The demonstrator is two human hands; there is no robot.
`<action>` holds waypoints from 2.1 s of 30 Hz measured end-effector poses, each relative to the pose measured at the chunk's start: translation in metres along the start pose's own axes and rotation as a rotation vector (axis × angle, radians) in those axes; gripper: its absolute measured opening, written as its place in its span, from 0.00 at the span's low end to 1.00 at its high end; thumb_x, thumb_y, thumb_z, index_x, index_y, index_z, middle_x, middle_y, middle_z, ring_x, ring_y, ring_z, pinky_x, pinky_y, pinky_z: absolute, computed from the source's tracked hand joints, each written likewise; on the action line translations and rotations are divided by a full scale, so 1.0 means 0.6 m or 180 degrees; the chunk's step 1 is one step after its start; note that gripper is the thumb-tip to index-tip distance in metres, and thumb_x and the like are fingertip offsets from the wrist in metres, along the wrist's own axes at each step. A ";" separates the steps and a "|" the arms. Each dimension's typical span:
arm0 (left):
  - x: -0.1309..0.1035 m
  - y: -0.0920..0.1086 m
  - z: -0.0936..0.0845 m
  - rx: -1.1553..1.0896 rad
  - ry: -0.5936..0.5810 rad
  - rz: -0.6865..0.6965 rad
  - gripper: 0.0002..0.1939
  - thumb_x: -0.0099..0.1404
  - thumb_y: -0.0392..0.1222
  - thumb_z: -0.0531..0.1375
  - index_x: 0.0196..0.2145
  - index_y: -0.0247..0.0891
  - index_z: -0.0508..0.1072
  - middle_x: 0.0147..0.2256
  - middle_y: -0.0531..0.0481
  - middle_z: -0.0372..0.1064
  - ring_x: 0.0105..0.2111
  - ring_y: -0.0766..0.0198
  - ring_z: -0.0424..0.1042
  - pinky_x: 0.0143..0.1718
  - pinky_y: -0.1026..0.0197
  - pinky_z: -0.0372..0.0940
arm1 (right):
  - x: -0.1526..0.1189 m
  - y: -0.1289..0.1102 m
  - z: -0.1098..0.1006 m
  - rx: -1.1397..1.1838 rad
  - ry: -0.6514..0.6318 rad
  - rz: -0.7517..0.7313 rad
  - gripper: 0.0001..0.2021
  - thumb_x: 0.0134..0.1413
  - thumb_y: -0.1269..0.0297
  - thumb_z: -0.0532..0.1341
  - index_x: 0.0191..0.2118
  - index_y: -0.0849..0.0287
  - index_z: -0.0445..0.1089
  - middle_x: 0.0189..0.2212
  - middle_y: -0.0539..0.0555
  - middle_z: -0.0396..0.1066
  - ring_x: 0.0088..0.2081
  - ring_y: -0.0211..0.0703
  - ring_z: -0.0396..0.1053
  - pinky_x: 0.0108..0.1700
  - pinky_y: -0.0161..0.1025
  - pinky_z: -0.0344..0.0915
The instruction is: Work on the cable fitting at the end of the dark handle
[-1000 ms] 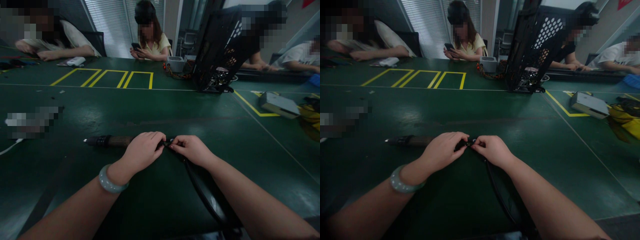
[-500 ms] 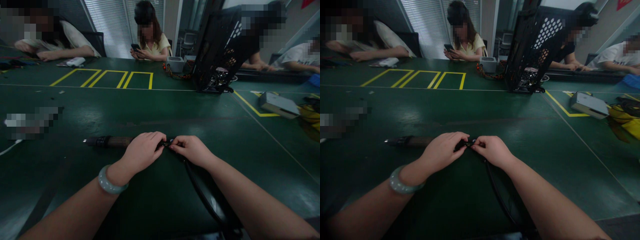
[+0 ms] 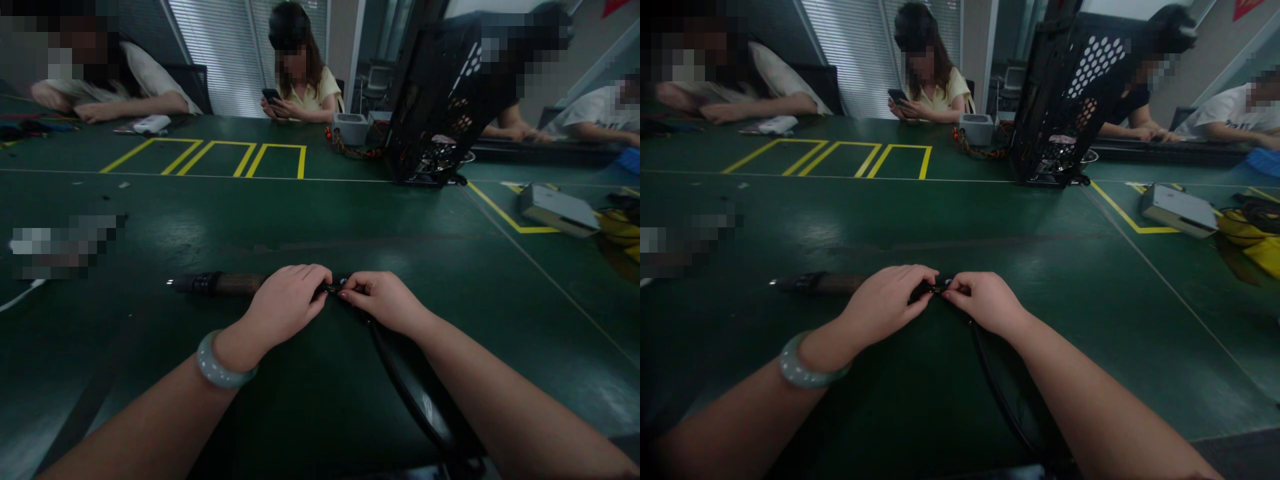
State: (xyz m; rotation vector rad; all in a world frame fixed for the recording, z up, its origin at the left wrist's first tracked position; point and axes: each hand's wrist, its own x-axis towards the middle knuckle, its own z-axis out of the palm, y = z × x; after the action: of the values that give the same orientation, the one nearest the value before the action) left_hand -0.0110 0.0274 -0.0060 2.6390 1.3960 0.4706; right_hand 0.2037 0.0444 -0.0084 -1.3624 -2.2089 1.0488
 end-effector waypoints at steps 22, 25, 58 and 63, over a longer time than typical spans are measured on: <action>0.000 -0.001 0.000 -0.0037 0.0004 0.0050 0.06 0.64 0.38 0.58 0.41 0.41 0.68 0.40 0.51 0.70 0.40 0.58 0.69 0.41 0.54 0.62 | 0.000 0.000 0.000 0.0035 0.0035 -0.0048 0.08 0.57 0.59 0.61 0.34 0.55 0.74 0.31 0.48 0.74 0.32 0.37 0.69 0.32 0.33 0.57; 0.000 0.000 -0.002 -0.0068 0.0022 0.0081 0.06 0.65 0.38 0.57 0.41 0.41 0.68 0.40 0.51 0.70 0.40 0.59 0.69 0.41 0.54 0.62 | 0.000 0.000 0.000 0.0012 0.0030 -0.0040 0.08 0.57 0.58 0.60 0.34 0.55 0.75 0.30 0.48 0.74 0.31 0.36 0.68 0.32 0.33 0.57; -0.010 0.017 -0.018 -0.0045 0.0140 0.0090 0.08 0.64 0.35 0.59 0.42 0.42 0.68 0.41 0.53 0.69 0.41 0.61 0.69 0.44 0.56 0.64 | -0.001 -0.001 0.003 -0.0105 -0.0025 0.0054 0.12 0.57 0.55 0.59 0.35 0.56 0.74 0.25 0.48 0.73 0.26 0.37 0.66 0.27 0.33 0.56; -0.010 0.016 -0.015 0.0001 0.0168 0.0004 0.11 0.62 0.36 0.60 0.43 0.41 0.66 0.40 0.53 0.69 0.41 0.60 0.69 0.44 0.56 0.63 | 0.000 -0.002 0.003 -0.0171 -0.0001 0.0010 0.12 0.57 0.55 0.59 0.33 0.56 0.74 0.25 0.48 0.72 0.26 0.37 0.66 0.27 0.33 0.55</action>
State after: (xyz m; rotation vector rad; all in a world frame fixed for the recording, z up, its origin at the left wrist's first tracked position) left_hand -0.0094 0.0166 0.0038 2.6463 1.4093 0.5442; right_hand 0.2017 0.0430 -0.0087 -1.3888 -2.2509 0.9975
